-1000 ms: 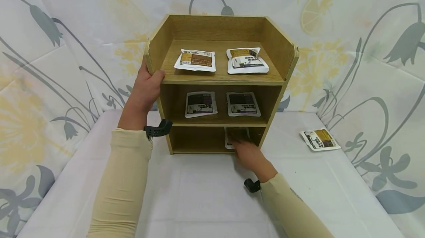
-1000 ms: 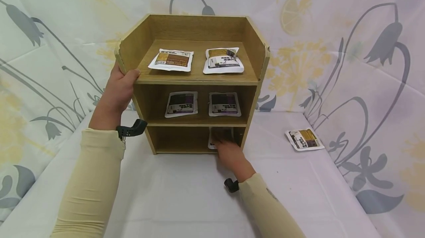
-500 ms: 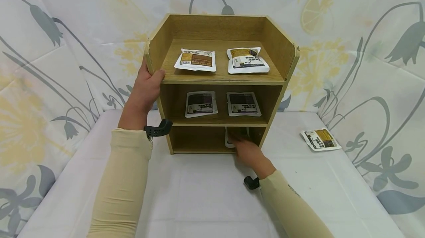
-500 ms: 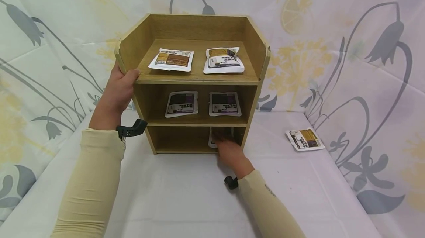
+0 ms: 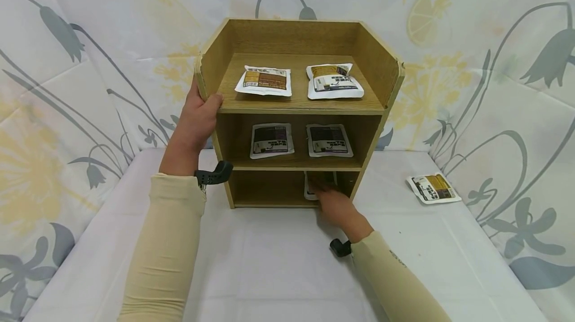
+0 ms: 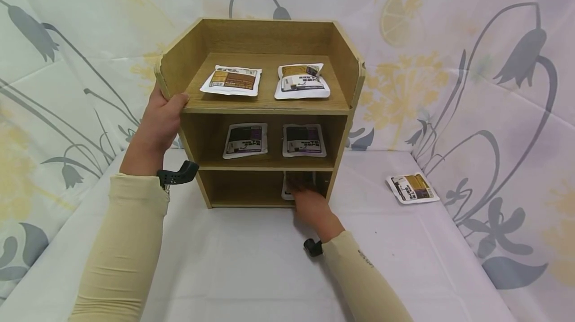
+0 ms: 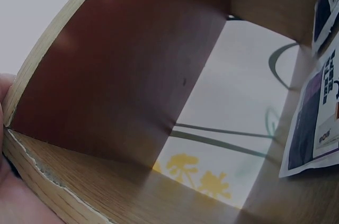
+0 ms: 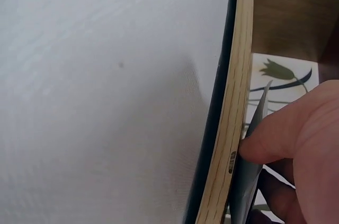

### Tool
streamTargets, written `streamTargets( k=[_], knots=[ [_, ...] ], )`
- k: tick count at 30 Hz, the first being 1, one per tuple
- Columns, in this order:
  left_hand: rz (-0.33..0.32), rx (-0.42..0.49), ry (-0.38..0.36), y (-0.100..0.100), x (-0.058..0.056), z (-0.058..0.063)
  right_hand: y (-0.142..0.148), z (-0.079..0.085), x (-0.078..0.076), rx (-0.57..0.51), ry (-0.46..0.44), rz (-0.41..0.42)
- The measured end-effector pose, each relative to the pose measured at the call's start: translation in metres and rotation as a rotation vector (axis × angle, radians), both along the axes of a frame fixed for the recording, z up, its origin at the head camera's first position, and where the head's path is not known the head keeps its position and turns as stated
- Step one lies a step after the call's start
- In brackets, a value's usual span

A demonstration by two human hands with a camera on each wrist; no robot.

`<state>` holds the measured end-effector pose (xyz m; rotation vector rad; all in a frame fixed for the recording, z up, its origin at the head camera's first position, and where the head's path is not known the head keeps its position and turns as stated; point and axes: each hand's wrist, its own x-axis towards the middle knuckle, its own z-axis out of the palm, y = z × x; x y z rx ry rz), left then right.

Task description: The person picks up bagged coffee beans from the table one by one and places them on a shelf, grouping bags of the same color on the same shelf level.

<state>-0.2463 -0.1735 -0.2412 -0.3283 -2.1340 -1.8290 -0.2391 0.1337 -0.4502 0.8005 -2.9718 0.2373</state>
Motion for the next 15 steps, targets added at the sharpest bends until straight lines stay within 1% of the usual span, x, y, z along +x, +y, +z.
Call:
streamTargets(
  k=[5,10,15],
  knots=[
    [0.008,-0.004,0.005,0.001,-0.001,-0.001,0.003,-0.001,0.002,-0.028,0.042,0.029],
    [0.014,-0.006,0.0,0.002,-0.002,-0.001,0.008,-0.004,0.006,-0.045,0.073,0.039],
    [0.028,-0.006,0.005,0.001,-0.002,-0.001,0.009,-0.002,0.012,-0.063,0.106,0.069]
  ],
)
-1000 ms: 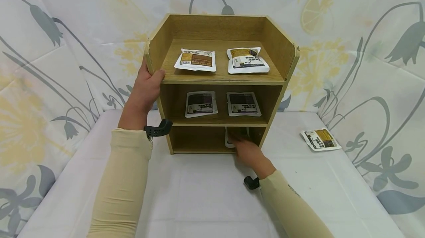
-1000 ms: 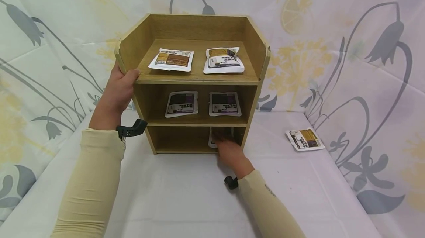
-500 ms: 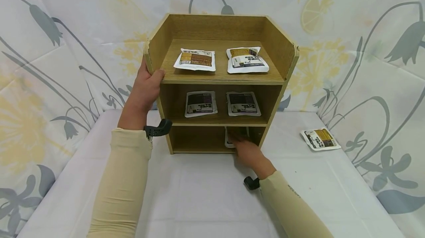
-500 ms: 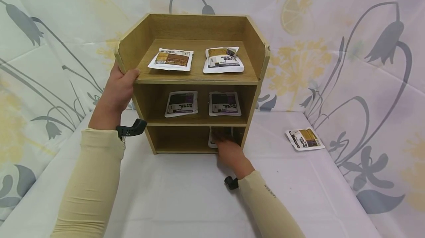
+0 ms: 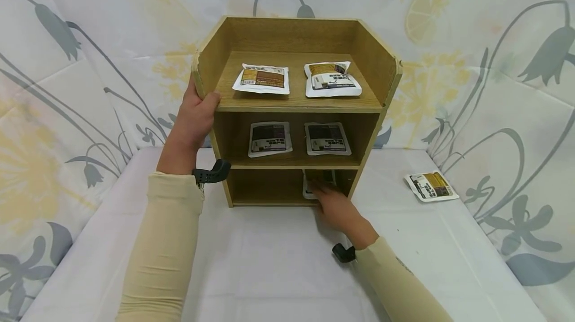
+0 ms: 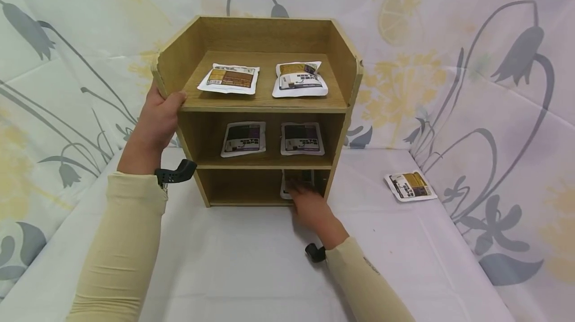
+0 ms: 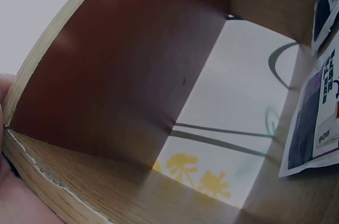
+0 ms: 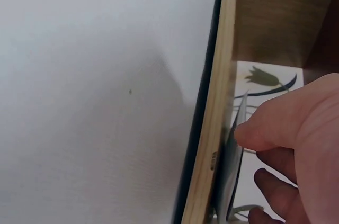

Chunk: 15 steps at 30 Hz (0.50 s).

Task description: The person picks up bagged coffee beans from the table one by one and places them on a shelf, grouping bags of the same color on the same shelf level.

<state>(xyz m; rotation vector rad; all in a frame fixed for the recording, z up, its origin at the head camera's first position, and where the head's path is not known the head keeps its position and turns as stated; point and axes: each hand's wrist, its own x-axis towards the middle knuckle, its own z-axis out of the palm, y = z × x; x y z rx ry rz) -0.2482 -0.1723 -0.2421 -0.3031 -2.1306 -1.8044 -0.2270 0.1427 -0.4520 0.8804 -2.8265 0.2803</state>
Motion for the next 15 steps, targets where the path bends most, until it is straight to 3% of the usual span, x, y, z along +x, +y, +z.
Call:
streamTargets(
  k=[15],
  knots=[
    [0.014,0.002,-0.017,0.001,0.001,0.001,0.013,0.015,0.024,-0.087,0.069,0.058]
  ],
)
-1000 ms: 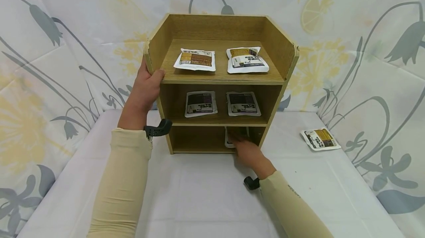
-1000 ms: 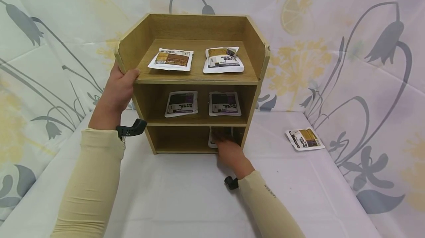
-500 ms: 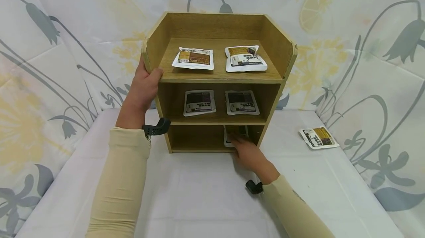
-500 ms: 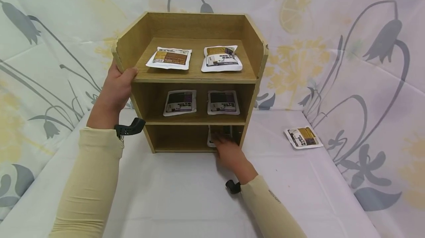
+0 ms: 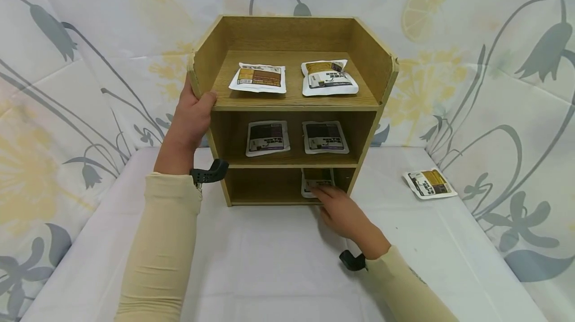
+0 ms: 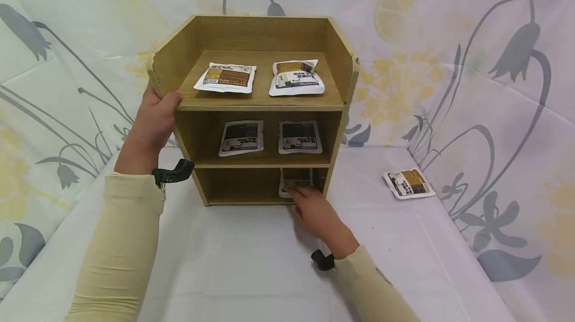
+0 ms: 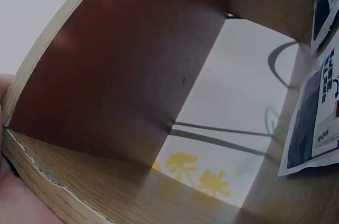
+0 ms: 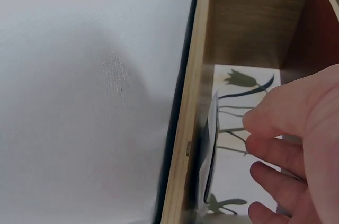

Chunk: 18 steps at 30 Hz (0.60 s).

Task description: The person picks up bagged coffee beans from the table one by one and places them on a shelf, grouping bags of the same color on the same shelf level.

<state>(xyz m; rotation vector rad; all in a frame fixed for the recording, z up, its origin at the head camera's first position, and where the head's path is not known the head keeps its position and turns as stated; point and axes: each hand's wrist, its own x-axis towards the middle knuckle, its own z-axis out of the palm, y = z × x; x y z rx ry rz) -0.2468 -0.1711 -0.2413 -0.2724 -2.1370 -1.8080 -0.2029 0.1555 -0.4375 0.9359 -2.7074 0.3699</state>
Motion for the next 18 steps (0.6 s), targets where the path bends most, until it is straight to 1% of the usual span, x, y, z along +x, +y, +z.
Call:
streamTargets(
  k=[5,8,12,18],
  knots=[
    [-0.008,0.016,0.007,0.0,0.0,0.0,0.007,0.002,0.003,-0.015,0.041,0.018],
    [0.0,0.018,0.006,0.0,0.0,0.0,0.012,0.004,0.005,-0.035,0.034,0.014],
    [-0.002,0.016,0.001,0.0,0.0,0.0,0.022,0.006,0.009,-0.067,-0.003,-0.025],
    [-0.006,0.013,-0.003,0.0,0.001,0.0,0.039,0.003,0.01,-0.105,-0.003,-0.066]
  ],
)
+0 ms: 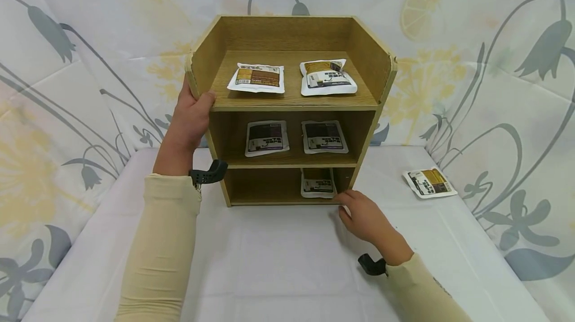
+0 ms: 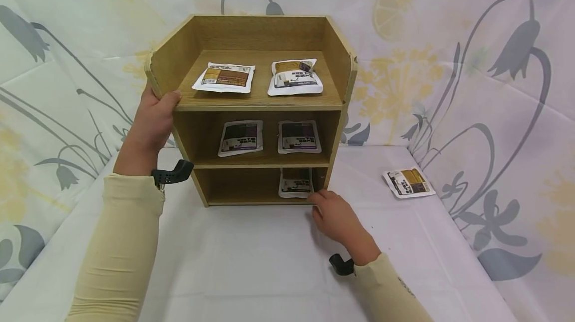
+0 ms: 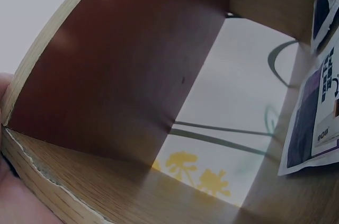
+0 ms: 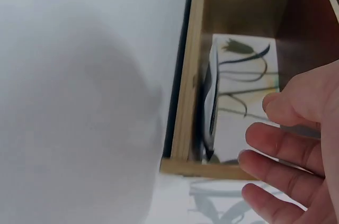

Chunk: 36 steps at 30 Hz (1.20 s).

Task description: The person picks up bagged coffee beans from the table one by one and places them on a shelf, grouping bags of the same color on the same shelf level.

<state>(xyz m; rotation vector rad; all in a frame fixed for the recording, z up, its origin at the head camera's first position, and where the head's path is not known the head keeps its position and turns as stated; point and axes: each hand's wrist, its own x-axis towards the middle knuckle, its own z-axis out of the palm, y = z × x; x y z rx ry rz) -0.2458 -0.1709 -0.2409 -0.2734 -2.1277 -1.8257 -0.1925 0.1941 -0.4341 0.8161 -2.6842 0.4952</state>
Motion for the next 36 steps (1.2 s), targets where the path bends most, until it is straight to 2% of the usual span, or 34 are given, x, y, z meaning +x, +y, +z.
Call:
streamTargets(
  k=[7,21,36],
  knots=[
    [0.0,0.026,0.001,-0.001,0.001,0.0,0.021,-0.004,-0.005,0.006,-0.03,-0.048],
    [0.015,0.004,0.007,-0.002,0.0,-0.002,0.059,-0.009,-0.023,0.016,-0.013,-0.173],
    [-0.006,0.008,0.013,0.0,0.002,0.0,0.089,-0.013,-0.044,0.072,-0.077,-0.312]
  ],
)
